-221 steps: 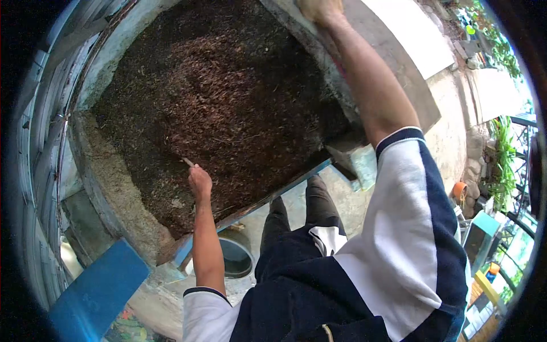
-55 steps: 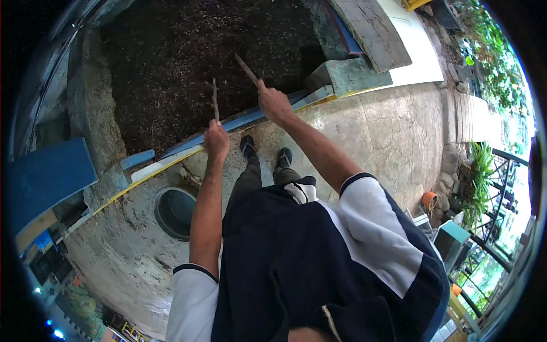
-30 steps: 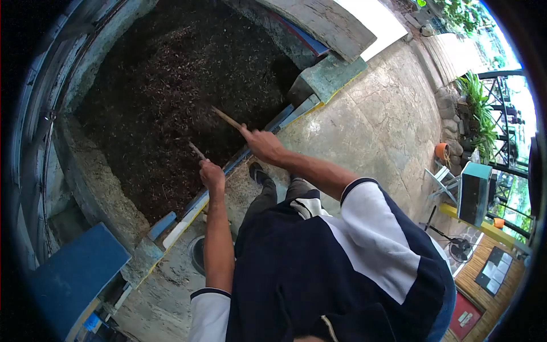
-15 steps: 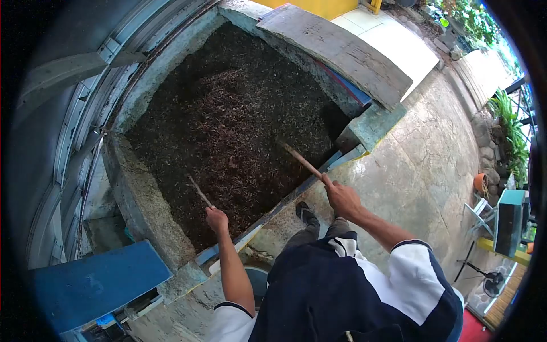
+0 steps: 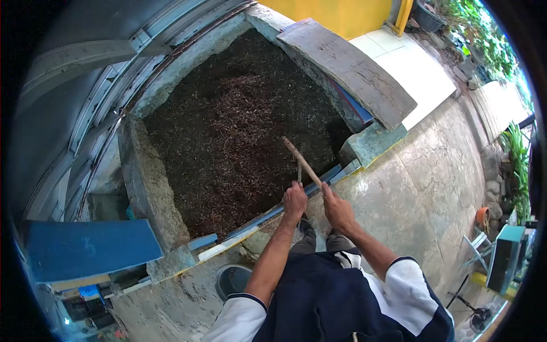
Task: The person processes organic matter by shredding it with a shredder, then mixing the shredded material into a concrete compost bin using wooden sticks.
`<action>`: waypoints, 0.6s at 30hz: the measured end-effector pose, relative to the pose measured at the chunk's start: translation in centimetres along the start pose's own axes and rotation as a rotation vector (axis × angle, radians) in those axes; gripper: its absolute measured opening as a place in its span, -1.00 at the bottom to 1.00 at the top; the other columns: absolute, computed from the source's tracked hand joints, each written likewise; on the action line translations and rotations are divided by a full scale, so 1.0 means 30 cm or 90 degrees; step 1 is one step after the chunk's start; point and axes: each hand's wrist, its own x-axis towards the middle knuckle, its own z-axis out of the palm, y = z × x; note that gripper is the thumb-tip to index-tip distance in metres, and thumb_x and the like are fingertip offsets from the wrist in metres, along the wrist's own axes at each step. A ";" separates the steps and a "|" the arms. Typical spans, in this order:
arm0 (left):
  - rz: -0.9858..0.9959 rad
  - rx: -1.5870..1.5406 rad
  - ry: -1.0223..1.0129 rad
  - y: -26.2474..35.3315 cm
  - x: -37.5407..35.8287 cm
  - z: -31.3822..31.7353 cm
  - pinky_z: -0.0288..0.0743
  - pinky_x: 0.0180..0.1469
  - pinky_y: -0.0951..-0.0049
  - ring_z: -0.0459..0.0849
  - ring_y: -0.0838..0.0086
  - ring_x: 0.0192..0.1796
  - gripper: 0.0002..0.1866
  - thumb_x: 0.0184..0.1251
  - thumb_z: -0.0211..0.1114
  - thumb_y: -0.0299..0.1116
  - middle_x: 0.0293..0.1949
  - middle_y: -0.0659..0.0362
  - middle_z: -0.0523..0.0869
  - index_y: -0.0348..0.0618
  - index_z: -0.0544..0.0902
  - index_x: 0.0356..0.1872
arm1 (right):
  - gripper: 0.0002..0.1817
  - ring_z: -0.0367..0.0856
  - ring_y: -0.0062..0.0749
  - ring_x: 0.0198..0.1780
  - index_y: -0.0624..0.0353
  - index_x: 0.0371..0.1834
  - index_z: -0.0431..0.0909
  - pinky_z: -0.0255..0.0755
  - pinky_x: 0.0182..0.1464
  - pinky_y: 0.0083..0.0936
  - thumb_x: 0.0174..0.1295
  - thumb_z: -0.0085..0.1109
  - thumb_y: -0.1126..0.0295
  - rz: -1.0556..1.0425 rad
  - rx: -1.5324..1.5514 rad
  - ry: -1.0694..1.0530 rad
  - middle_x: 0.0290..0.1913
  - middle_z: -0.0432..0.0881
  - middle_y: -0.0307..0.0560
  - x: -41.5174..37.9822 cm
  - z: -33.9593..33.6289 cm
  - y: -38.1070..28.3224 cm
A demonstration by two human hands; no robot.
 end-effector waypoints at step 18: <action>-0.330 0.213 0.198 -0.987 0.572 -0.993 0.56 0.06 -0.17 0.69 -0.16 0.04 -0.63 0.64 -0.03 -0.15 -0.02 -0.18 0.71 -0.25 0.54 0.11 | -0.42 0.58 -0.01 -0.12 0.10 0.50 0.31 0.40 -0.08 0.00 0.41 0.10 0.38 -0.197 -0.049 0.237 -0.22 0.61 0.03 0.396 0.285 -0.064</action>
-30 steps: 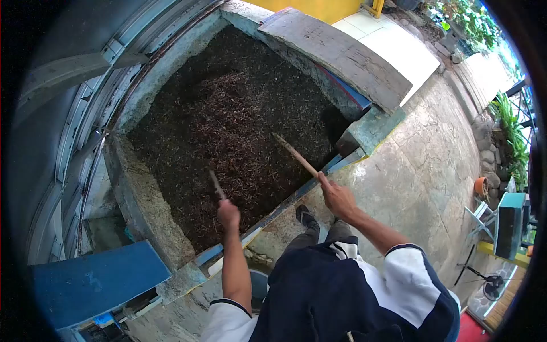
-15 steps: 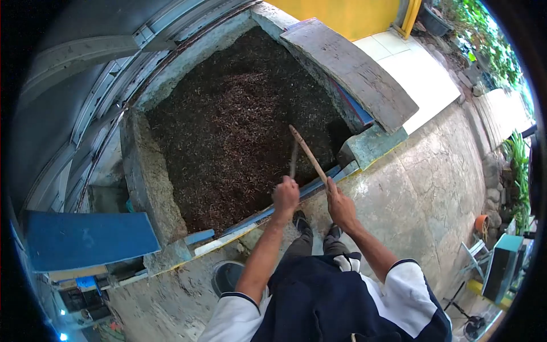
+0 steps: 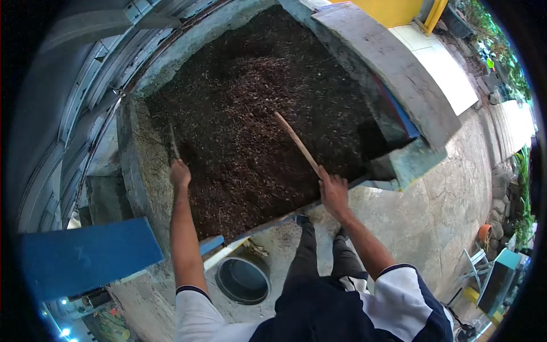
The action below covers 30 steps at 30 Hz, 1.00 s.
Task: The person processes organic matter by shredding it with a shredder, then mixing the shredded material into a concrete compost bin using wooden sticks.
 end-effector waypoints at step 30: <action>0.324 0.015 0.182 -0.165 0.559 0.209 0.29 -0.64 0.13 0.44 0.18 -0.73 -0.67 0.69 0.00 -0.22 -0.66 0.04 0.56 -0.31 0.56 -0.17 | -0.45 0.59 0.09 -0.28 0.32 0.44 0.39 0.35 -0.21 -0.07 0.39 0.09 0.41 0.106 -0.152 -0.101 -0.22 0.65 0.18 -0.157 0.012 0.106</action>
